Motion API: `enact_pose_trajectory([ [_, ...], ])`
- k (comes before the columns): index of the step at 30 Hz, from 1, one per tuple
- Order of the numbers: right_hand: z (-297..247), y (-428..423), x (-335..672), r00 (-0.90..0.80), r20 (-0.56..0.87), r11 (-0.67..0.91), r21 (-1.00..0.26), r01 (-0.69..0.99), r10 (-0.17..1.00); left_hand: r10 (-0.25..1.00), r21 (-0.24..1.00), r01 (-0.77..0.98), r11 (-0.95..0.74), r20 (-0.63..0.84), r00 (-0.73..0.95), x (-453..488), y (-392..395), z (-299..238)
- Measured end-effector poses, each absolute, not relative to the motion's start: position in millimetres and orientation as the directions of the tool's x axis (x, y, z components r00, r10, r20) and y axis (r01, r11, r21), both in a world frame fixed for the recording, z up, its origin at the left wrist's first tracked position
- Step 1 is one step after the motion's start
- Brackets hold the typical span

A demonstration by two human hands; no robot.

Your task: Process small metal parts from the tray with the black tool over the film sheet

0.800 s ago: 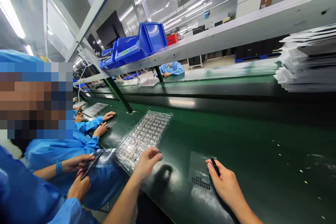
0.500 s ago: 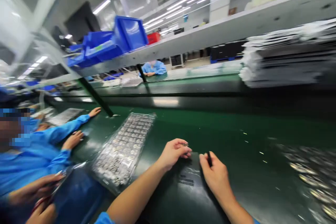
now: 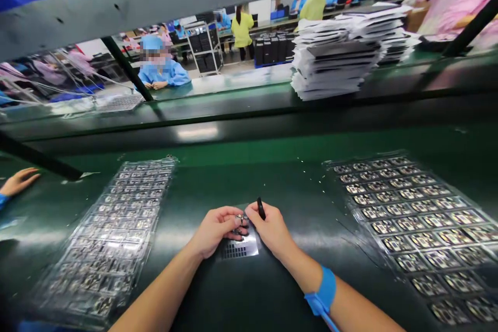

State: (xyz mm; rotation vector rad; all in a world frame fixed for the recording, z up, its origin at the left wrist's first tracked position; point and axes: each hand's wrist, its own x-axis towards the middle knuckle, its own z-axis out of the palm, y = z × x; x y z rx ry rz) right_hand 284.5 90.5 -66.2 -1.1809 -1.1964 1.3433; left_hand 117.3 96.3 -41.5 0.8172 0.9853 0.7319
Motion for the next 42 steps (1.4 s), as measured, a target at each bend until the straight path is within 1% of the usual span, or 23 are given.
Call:
enact_pose_trajectory([
  [6, -54.1, 92.5, 283.8, -0.127, -0.203, -0.222, -0.962, -0.162, 0.971, 0.797, 0.861, -0.069, 0.503, -0.432, 0.423, 115.0, 97.3, -43.5],
  [10, -53.1, 92.1, 283.3, -0.150, -0.208, -0.233, -0.956, -0.179, 0.967, 0.792, 0.875, -0.029, 0.484, -0.423, 0.440, 114.1, 96.5, -44.6],
  [17, -61.5, 91.6, 284.9, -0.149, -0.107, -0.120, -0.989, -0.083, 0.983, 0.775, 0.878, 0.000, 0.478, -0.422, 0.470, 114.0, 97.8, -41.1],
  [26, -61.9, 92.4, 284.0, -0.176, -0.044, -0.052, -0.998, -0.041, 0.983, 0.774, 0.891, 0.025, 0.453, -0.407, 0.485, 112.9, 97.3, -43.7],
  [35, -64.2, 92.3, 284.9, -0.203, 0.016, 0.037, -0.994, 0.102, 0.979, 0.773, 0.889, 0.082, 0.451, -0.435, 0.462, 115.2, 95.6, -40.5],
  [38, -59.3, 89.5, 287.0, -0.166, 0.105, 0.129, -0.981, 0.144, 0.980, 0.788, 0.898, 0.100, 0.429, -0.426, 0.445, 114.7, 95.8, -37.9],
  [42, -49.6, 84.2, 290.2, -0.110, 0.281, 0.297, -0.937, 0.185, 0.954, 0.837, 0.910, 0.047, 0.411, -0.398, 0.376, 109.4, 99.9, -33.3],
])
